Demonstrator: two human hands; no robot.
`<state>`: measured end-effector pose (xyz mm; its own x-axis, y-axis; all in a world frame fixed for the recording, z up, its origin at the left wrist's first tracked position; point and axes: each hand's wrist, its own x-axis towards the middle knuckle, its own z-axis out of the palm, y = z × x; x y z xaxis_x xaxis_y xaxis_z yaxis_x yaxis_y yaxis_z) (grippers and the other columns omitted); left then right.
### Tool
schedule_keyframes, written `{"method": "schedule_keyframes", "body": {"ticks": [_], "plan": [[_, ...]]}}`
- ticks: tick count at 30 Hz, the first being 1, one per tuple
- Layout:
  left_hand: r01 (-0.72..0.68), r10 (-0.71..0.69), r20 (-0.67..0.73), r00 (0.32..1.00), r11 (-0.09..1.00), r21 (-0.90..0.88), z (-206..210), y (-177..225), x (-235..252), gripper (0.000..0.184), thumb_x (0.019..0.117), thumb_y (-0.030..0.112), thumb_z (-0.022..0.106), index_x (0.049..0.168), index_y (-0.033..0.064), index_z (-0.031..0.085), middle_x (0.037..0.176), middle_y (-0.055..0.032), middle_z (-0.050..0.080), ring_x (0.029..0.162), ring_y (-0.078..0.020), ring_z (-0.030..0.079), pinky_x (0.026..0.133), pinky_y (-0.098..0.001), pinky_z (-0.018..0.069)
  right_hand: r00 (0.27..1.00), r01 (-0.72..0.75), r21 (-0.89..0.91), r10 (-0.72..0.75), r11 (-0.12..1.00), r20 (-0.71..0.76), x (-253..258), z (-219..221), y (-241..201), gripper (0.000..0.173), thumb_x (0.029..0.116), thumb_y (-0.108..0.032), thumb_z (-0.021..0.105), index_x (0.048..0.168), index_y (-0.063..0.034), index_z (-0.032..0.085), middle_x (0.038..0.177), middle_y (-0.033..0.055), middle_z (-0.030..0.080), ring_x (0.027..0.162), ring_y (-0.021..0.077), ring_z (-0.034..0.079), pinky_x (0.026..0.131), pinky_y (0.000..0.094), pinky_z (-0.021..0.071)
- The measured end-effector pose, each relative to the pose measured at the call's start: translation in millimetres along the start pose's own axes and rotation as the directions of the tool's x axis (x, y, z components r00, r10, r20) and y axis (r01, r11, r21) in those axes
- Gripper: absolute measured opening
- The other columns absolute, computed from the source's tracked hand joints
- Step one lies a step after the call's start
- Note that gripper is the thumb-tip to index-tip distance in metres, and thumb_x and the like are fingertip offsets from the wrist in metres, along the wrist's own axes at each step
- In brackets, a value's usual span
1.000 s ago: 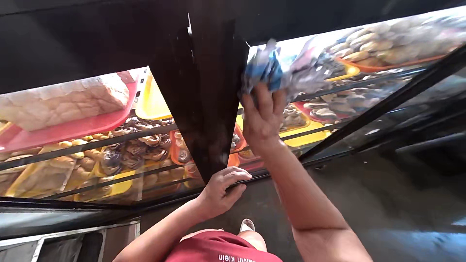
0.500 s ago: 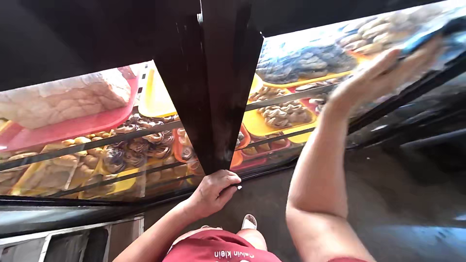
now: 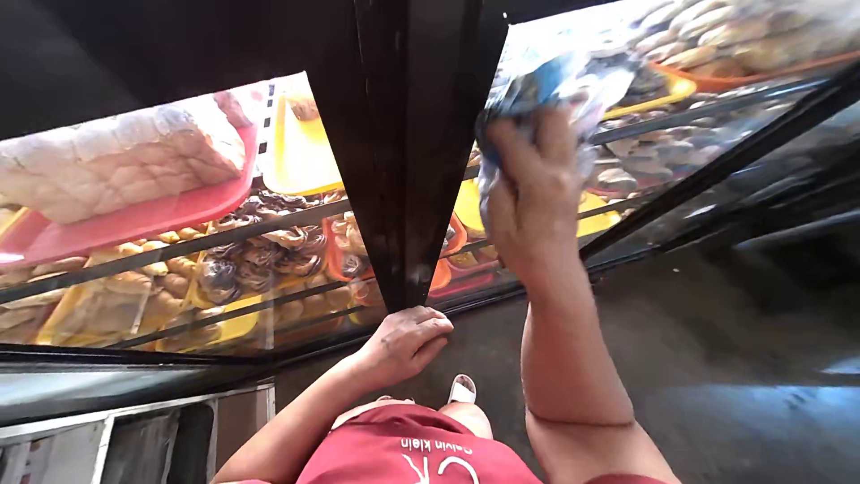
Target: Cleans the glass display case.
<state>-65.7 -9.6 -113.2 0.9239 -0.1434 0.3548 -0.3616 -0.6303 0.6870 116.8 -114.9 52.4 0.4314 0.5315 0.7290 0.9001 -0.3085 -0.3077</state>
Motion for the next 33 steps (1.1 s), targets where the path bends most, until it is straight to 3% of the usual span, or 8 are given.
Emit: {"method": "schedule_keyframes", "body": {"ticks": [7,10,12,15,19,24,27,33], "plan": [[-0.123,0.130,-0.031,0.991,0.977,0.175,4.4,1.4,7.6,0.022,0.1036,0.014,0.055,0.112,0.0044,0.073,0.118,-0.0112,0.073,0.116,-0.0213,0.068,0.103,-0.0366,0.0532,0.845,-0.288,-0.004,0.257,0.958,0.469,-98.6,44.1,51.6,0.022,0.0935,-0.005,0.062,0.111,-0.0075,0.076,0.120,0.0202,0.066,0.113,0.0392,0.063,0.088,0.0602,0.0539],[-0.238,0.341,-0.271,0.900,0.906,0.349,-14.8,2.1,26.7,0.019,0.1019,0.011,0.056,0.108,0.0030,0.072,0.116,-0.0140,0.073,0.117,-0.0266,0.068,0.106,-0.0438,0.0531,0.974,-0.218,0.143,0.224,0.966,-0.029,-68.8,4.1,39.7,0.029,0.0928,-0.011,0.056,0.114,-0.0077,0.075,0.121,0.0174,0.066,0.106,0.0290,0.065,0.085,0.0503,0.0552],[-0.238,0.481,-0.354,0.802,0.802,0.548,-35.8,7.9,45.5,0.020,0.1025,0.012,0.053,0.110,0.0054,0.070,0.121,-0.0136,0.072,0.123,-0.0276,0.065,0.110,-0.0472,0.0488,0.938,-0.067,0.113,0.101,0.991,-0.332,-41.1,-0.3,23.7,0.035,0.1000,-0.024,0.051,0.122,-0.0064,0.072,0.128,0.0198,0.063,0.120,0.0320,0.057,0.100,0.0490,0.0462],[-0.132,0.619,-0.370,0.692,0.613,0.779,-65.0,18.7,82.0,0.022,0.1034,0.013,0.051,0.118,0.0082,0.066,0.139,-0.0097,0.063,0.143,-0.0257,0.048,0.121,-0.0515,0.0319,0.910,0.096,-0.062,-0.112,0.993,-0.398,-1.0,31.9,37.4,0.059,0.1080,-0.048,0.033,0.149,-0.0096,0.052,0.160,0.0256,0.038,0.149,0.0477,0.032,0.120,0.0679,0.0158],[0.066,0.605,-0.390,0.694,0.486,0.872,-75.7,9.9,124.6,0.039,0.1053,0.022,0.051,0.143,0.0097,0.051,0.167,-0.0042,0.033,0.158,-0.0211,0.016,0.126,-0.0547,0.0077,0.836,0.061,-0.130,-0.122,0.990,-0.536,25.7,29.3,146.0,0.069,0.1078,-0.050,0.029,0.156,-0.0014,0.039,0.162,0.0324,0.028,0.151,0.0469,0.027,0.121,0.0630,0.0205],[0.161,0.640,-0.431,0.636,0.435,0.886,-67.5,-1.0,135.4,0.043,0.1060,0.025,0.046,0.147,0.0119,0.045,0.170,-0.0005,0.024,0.159,-0.0178,0.010,0.126,-0.0545,0.0054,0.604,-0.296,0.073,0.246,0.952,-0.758,31.0,-11.8,247.5,0.062,0.1089,-0.029,0.034,0.156,0.0103,0.028,0.163,0.0390,0.007,0.154,0.0506,0.008,0.128,0.0504,0.0087],[0.143,0.648,-0.436,0.624,0.453,0.880,-67.3,-1.8,134.5,0.041,0.1063,0.022,0.044,0.147,0.0126,0.045,0.170,0.0008,0.025,0.159,-0.0171,0.010,0.127,-0.0524,0.0059,0.502,-0.354,0.101,0.279,0.930,-0.819,41.3,1.6,195.7,0.057,0.1085,-0.019,0.037,0.152,0.0162,0.030,0.159,0.0369,0.029,0.151,0.0412,0.030,0.126,0.0387,0.0239],[0.147,0.653,-0.426,0.626,0.438,0.887,-67.9,-3.8,133.4,0.043,0.1066,0.017,0.042,0.149,0.0103,0.043,0.171,-0.0007,0.024,0.159,-0.0173,0.010,0.128,-0.0516,0.0057,0.807,0.244,-0.028,-0.219,0.969,-0.549,23.5,66.7,35.4,0.043,0.1015,-0.011,0.053,0.141,0.0064,0.054,0.146,0.0275,0.053,0.139,0.0406,0.049,0.116,0.0563,0.0348]]}}
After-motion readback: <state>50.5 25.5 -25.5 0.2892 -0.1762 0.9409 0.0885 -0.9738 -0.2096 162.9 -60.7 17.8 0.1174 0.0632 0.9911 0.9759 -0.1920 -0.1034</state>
